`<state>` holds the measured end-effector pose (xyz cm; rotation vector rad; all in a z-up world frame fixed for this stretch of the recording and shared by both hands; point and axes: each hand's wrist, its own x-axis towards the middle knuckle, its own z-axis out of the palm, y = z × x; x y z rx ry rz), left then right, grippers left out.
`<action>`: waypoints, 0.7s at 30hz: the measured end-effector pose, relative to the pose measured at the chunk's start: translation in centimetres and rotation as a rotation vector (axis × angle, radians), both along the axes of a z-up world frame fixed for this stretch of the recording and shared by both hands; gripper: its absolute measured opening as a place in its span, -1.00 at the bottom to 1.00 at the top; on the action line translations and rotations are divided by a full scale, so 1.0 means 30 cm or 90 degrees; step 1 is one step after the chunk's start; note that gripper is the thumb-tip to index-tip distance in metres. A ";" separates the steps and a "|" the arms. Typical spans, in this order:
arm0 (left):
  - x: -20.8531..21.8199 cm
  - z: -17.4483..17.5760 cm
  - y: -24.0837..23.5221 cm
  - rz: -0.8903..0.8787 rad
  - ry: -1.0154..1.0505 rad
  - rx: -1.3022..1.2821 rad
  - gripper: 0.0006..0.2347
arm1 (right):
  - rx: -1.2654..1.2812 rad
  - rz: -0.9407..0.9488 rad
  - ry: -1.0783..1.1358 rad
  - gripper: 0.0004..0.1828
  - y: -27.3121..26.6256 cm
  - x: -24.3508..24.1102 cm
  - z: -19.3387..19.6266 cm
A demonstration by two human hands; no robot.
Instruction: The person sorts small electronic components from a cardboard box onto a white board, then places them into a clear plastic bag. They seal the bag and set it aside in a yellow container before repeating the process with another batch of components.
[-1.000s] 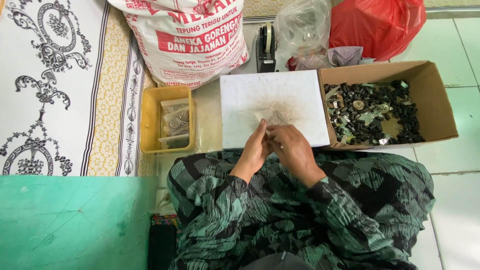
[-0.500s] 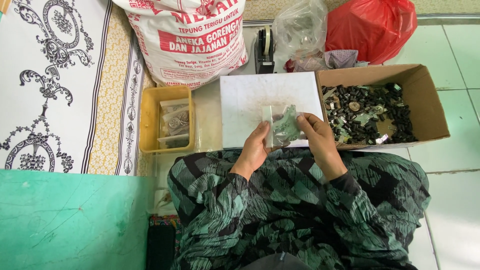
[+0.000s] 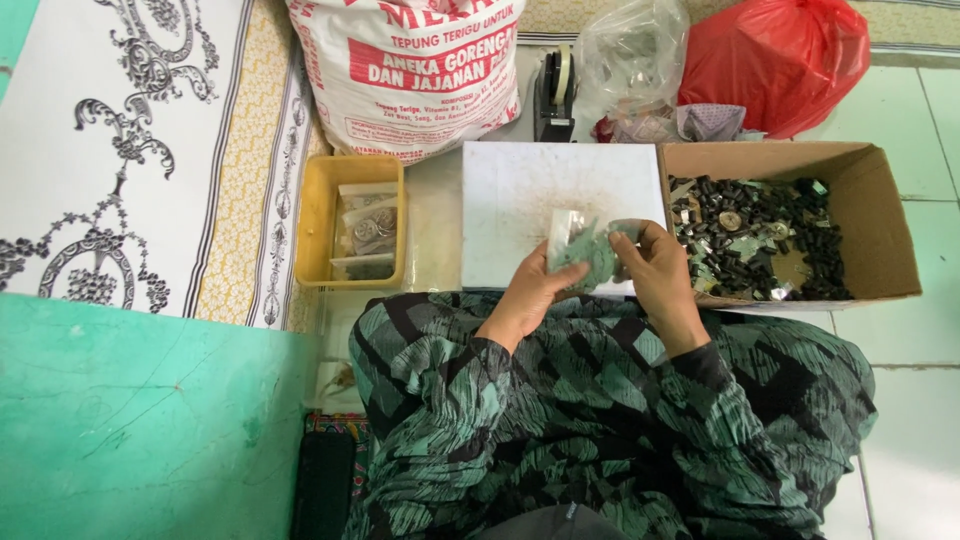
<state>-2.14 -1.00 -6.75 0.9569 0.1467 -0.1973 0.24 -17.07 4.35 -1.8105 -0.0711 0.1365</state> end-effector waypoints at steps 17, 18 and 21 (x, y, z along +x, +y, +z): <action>-0.100 0.231 0.279 0.212 -0.075 0.169 -0.53 | 0.140 0.153 0.102 -0.70 0.205 0.044 -0.002; -0.113 0.262 0.333 0.243 -0.089 0.184 -0.55 | 0.112 0.186 0.090 -0.68 0.262 0.042 0.030; -0.191 0.323 0.536 0.286 -0.038 0.273 -0.48 | 0.075 0.280 0.103 -0.52 0.464 0.050 0.034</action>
